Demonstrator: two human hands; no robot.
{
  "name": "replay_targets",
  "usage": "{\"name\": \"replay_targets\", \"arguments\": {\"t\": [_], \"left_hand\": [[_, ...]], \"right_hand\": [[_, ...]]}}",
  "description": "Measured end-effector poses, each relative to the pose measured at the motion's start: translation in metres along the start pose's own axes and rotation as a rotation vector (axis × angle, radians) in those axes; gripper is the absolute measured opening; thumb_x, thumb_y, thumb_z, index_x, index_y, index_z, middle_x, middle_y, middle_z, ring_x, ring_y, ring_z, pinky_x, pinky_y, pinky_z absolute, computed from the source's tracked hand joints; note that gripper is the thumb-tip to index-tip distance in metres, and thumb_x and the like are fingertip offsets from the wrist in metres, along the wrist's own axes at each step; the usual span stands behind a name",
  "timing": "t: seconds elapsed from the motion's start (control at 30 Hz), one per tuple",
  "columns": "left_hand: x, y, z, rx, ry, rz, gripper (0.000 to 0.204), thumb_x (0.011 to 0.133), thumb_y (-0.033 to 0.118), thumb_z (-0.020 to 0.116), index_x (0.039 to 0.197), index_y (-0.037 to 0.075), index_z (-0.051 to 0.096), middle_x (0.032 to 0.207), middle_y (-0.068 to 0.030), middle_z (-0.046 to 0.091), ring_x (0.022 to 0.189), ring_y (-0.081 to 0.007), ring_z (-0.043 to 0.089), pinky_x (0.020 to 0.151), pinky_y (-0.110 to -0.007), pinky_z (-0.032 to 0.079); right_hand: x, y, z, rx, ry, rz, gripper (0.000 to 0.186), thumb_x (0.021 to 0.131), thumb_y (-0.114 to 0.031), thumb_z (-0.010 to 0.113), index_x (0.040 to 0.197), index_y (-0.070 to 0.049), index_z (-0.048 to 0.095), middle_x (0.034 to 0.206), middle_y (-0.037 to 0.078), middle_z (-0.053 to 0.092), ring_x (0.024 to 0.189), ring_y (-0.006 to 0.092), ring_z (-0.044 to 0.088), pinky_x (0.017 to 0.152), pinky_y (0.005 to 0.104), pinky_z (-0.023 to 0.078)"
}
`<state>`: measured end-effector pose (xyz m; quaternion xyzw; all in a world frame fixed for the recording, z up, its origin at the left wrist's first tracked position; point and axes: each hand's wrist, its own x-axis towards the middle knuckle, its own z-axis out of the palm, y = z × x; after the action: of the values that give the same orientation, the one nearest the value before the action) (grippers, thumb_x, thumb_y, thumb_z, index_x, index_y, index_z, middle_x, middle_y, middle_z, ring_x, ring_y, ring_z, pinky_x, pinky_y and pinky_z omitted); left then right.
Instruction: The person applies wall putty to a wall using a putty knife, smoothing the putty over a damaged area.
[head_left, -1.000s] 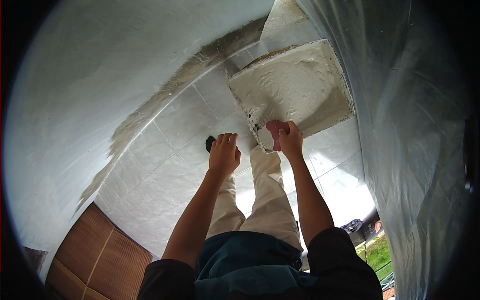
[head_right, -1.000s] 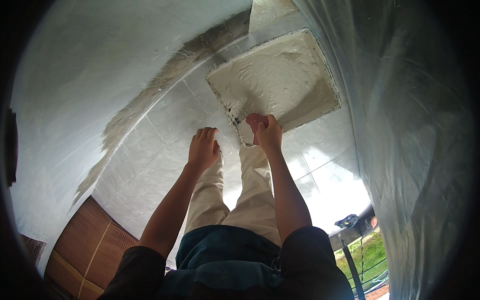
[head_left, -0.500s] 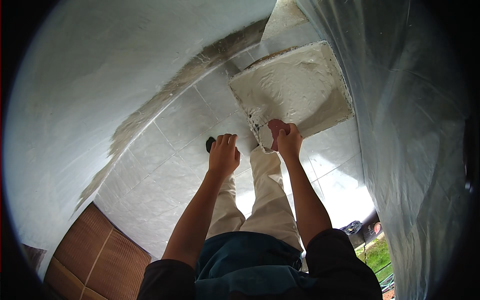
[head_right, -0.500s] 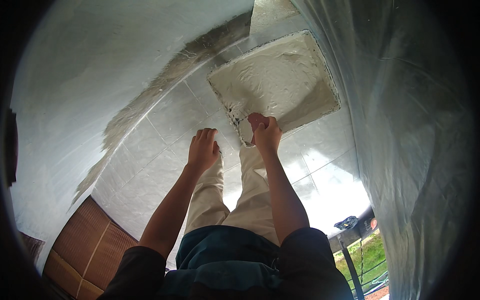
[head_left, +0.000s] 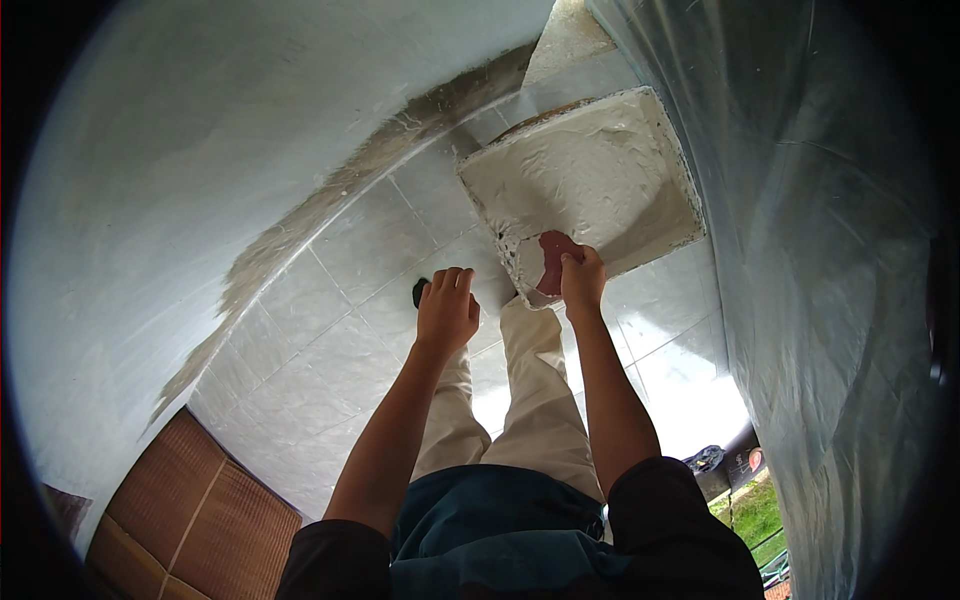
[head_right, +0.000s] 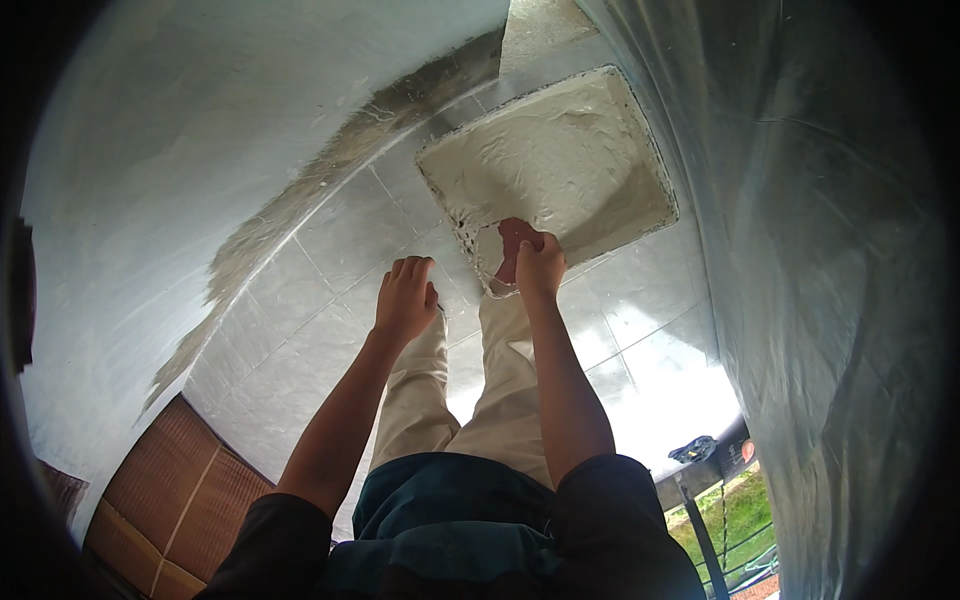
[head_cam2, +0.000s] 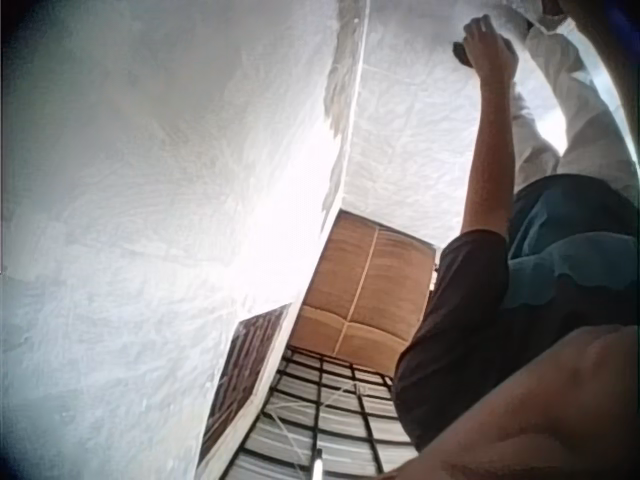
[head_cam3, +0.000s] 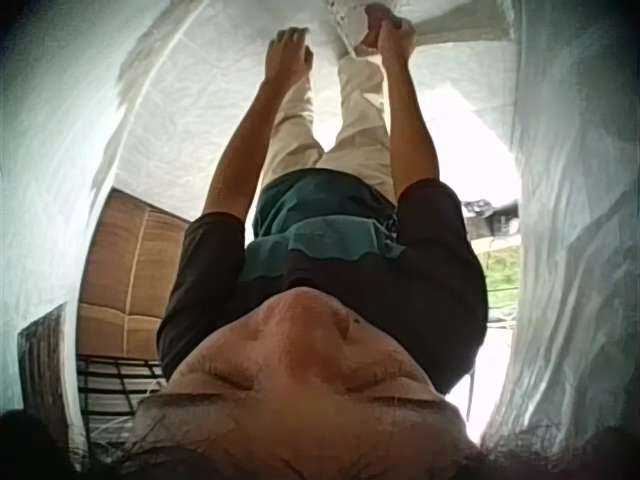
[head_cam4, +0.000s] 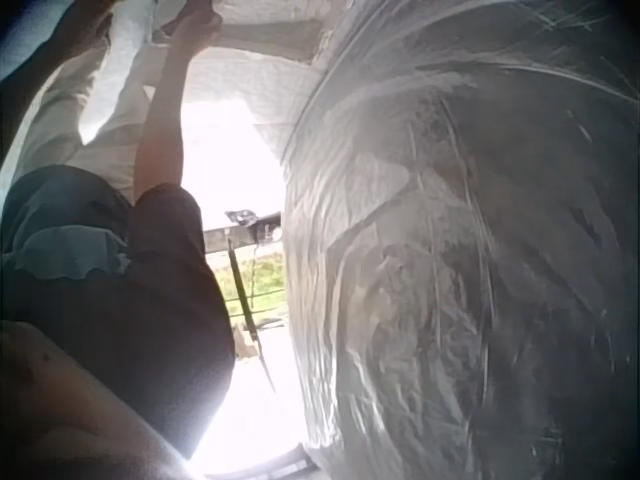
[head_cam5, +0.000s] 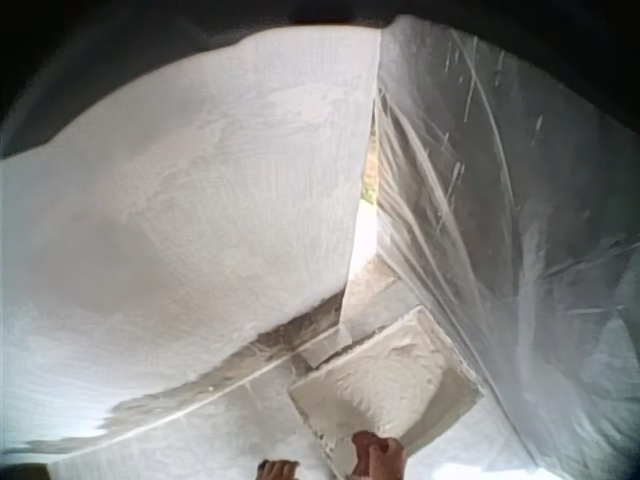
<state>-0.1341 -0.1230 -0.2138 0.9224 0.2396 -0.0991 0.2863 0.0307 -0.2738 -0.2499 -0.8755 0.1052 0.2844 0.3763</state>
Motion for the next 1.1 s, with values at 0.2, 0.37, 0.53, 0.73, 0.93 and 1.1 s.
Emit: {"name": "replay_targets", "arguments": {"t": [0.2, 0.37, 0.53, 0.73, 0.93, 1.1], "left_hand": [[0.017, 0.007, -0.026, 0.011, 0.059, 0.053, 0.041, 0.079, 0.004, 0.061, 0.119, 0.005, 0.053, 0.117, -0.0138, 0.058, 0.113, -0.0325, 0.054, 0.093, -0.046, 0.045], [0.045, 0.027, -0.075, 0.035, 0.176, 0.133, 0.041, 0.079, 0.003, 0.061, 0.119, 0.004, 0.053, 0.117, -0.0139, 0.057, 0.114, -0.0328, 0.053, 0.093, -0.046, 0.045], [0.075, 0.055, -0.152, 0.108, 0.320, 0.230, 0.040, 0.078, 0.004, 0.061, 0.118, 0.005, 0.054, 0.119, -0.0127, 0.057, 0.116, -0.0314, 0.052, 0.096, -0.044, 0.043], [0.093, 0.093, -0.262, 0.257, 0.577, 0.375, 0.040, 0.077, 0.002, 0.061, 0.116, 0.004, 0.055, 0.121, -0.0128, 0.055, 0.126, -0.0319, 0.048, 0.102, -0.046, 0.039], [0.091, 0.141, -0.368, 0.383, 0.807, 0.515, 0.041, 0.074, 0.001, 0.061, 0.115, 0.005, 0.056, 0.123, -0.0114, 0.054, 0.131, -0.0322, 0.044, 0.105, -0.047, 0.037], [0.080, 0.168, -0.447, 0.510, 0.974, 0.614, 0.040, 0.073, 0.004, 0.062, 0.113, 0.005, 0.058, 0.127, -0.0114, 0.053, 0.132, -0.0321, 0.043, 0.107, -0.048, 0.036]], "right_hand": [[0.004, -0.033, -0.016, 0.293, -0.061, 0.006, 0.019, 0.086, -0.006, 0.061, 0.102, 0.004, 0.066, 0.088, 0.009, 0.067, 0.077, 0.0149, 0.060, 0.073, 0.0311, 0.048], [0.004, -0.073, -0.040, 0.549, -0.094, -0.039, 0.019, 0.087, -0.005, 0.061, 0.103, 0.004, 0.066, 0.087, 0.007, 0.066, 0.077, 0.0128, 0.059, 0.072, 0.0295, 0.048], [-0.007, -0.143, -0.073, 0.868, -0.190, -0.114, 0.022, 0.088, -0.002, 0.060, 0.109, 0.003, 0.065, 0.094, 0.006, 0.067, 0.081, 0.0124, 0.061, 0.078, 0.0276, 0.048], [-0.036, -0.246, -0.122, 1.082, -0.325, -0.305, 0.024, 0.089, 0.000, 0.058, 0.112, 0.003, 0.063, 0.105, 0.009, 0.068, 0.096, 0.0176, 0.064, 0.091, 0.0296, 0.048], [-0.071, -0.338, -0.172, 1.229, -0.362, -0.500, 0.019, 0.091, 0.000, 0.057, 0.108, 0.002, 0.064, 0.104, 0.008, 0.067, 0.092, 0.0149, 0.062, 0.086, 0.0292, 0.048], [-0.104, -0.402, -0.206, 1.299, -0.432, -0.688, 0.018, 0.094, -0.001, 0.056, 0.111, 0.001, 0.061, 0.102, 0.007, 0.066, 0.092, 0.0150, 0.063, 0.083, 0.0299, 0.049]]}}
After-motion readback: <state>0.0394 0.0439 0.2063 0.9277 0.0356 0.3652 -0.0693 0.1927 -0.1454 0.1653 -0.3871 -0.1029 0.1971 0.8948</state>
